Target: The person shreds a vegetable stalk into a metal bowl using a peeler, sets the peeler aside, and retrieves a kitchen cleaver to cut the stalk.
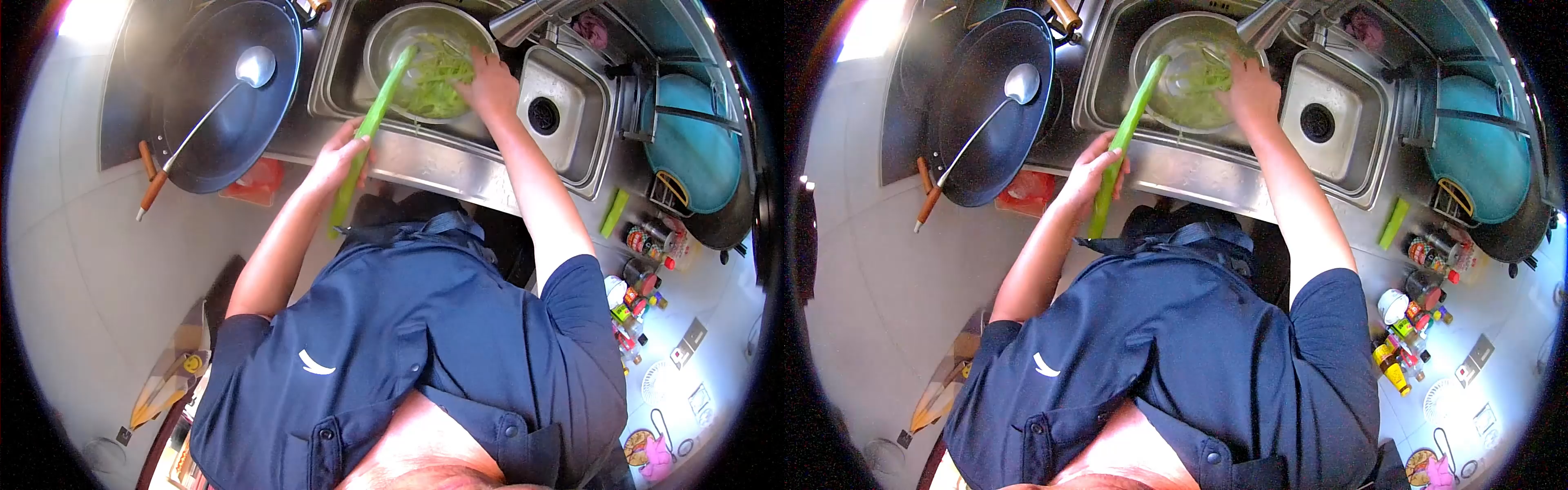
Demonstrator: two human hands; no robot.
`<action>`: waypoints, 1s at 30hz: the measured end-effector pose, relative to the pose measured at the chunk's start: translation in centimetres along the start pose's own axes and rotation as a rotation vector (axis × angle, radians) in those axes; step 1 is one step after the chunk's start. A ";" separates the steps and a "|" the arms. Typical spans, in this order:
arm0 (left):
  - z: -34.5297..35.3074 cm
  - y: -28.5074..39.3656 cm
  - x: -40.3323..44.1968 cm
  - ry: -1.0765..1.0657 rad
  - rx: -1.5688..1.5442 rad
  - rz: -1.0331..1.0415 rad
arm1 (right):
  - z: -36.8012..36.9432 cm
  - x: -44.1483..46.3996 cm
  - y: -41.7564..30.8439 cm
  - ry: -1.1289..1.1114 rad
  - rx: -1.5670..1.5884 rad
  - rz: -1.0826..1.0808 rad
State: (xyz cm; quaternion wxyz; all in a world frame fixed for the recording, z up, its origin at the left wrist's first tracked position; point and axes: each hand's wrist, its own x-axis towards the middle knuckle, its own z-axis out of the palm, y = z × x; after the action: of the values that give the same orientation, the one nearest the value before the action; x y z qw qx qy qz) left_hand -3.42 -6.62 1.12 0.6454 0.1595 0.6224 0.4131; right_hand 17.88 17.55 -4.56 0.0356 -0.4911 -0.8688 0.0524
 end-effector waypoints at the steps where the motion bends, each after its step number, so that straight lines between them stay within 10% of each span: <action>1: 0.0 0.0 0.0 0.002 -0.006 0.003 | 0.2 0.0 0.0 -0.016 -0.012 0.006; 19: -0.6 -0.7 0.9 -0.023 -0.002 -0.004 | 2.3 1.2 0.2 0.078 -0.073 -0.028; 24: -0.2 0.3 0.3 -0.011 0.020 -0.060 | 1.5 1.1 0.3 -0.214 0.073 0.035; 30: -0.5 -0.4 1.1 -0.068 -0.041 -0.045 | 1.3 -0.6 -0.5 0.017 0.562 0.100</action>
State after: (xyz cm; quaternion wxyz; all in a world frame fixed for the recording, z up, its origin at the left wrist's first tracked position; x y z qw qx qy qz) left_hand -3.89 -6.19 -0.01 0.6784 0.1459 0.5950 0.4056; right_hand 17.61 16.71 -5.83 0.1749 -0.5048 -0.7945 0.2887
